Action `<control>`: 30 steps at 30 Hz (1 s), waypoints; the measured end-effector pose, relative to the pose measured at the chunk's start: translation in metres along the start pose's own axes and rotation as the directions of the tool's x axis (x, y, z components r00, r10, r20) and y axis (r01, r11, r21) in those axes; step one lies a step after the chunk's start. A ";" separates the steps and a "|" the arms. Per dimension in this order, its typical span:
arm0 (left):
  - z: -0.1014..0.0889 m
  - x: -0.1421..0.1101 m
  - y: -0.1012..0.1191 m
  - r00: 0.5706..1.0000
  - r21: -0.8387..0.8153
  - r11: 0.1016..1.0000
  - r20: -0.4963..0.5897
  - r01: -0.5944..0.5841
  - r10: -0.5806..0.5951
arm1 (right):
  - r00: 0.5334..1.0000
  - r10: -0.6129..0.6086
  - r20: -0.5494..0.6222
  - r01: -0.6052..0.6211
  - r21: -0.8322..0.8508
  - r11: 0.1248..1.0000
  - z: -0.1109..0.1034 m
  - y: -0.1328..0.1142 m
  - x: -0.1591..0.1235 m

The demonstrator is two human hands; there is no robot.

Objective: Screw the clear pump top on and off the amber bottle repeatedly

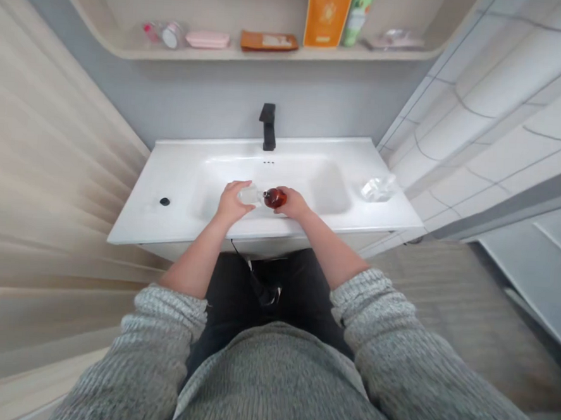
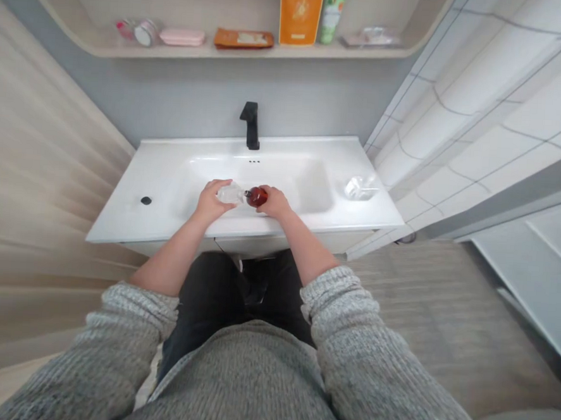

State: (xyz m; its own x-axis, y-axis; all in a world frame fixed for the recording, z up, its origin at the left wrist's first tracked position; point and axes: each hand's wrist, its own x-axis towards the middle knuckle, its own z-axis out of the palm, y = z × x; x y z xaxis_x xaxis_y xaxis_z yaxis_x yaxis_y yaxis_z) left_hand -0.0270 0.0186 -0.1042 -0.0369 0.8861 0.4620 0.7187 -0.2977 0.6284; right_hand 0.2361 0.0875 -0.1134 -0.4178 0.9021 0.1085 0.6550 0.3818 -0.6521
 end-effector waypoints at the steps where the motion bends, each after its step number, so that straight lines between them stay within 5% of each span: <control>1: 0.000 0.000 0.001 1.000 0.004 1.000 0.002 -0.001 0.001 | 1.000 -0.002 0.001 0.002 0.000 1.000 0.000 0.000 0.000; 30: -0.021 0.017 0.018 0.992 0.079 0.995 0.116 -0.068 0.058 | 1.000 -0.014 -0.014 0.016 0.130 0.991 -0.006 -0.004 -0.005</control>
State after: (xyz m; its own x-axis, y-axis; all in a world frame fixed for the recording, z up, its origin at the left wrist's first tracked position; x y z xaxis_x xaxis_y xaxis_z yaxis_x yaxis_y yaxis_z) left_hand -0.0290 0.0212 -0.0716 0.0856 0.9023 0.4225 0.7720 -0.3281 0.5444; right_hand 0.2395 0.0830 -0.1068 -0.4181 0.8993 0.1280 0.5606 0.3663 -0.7426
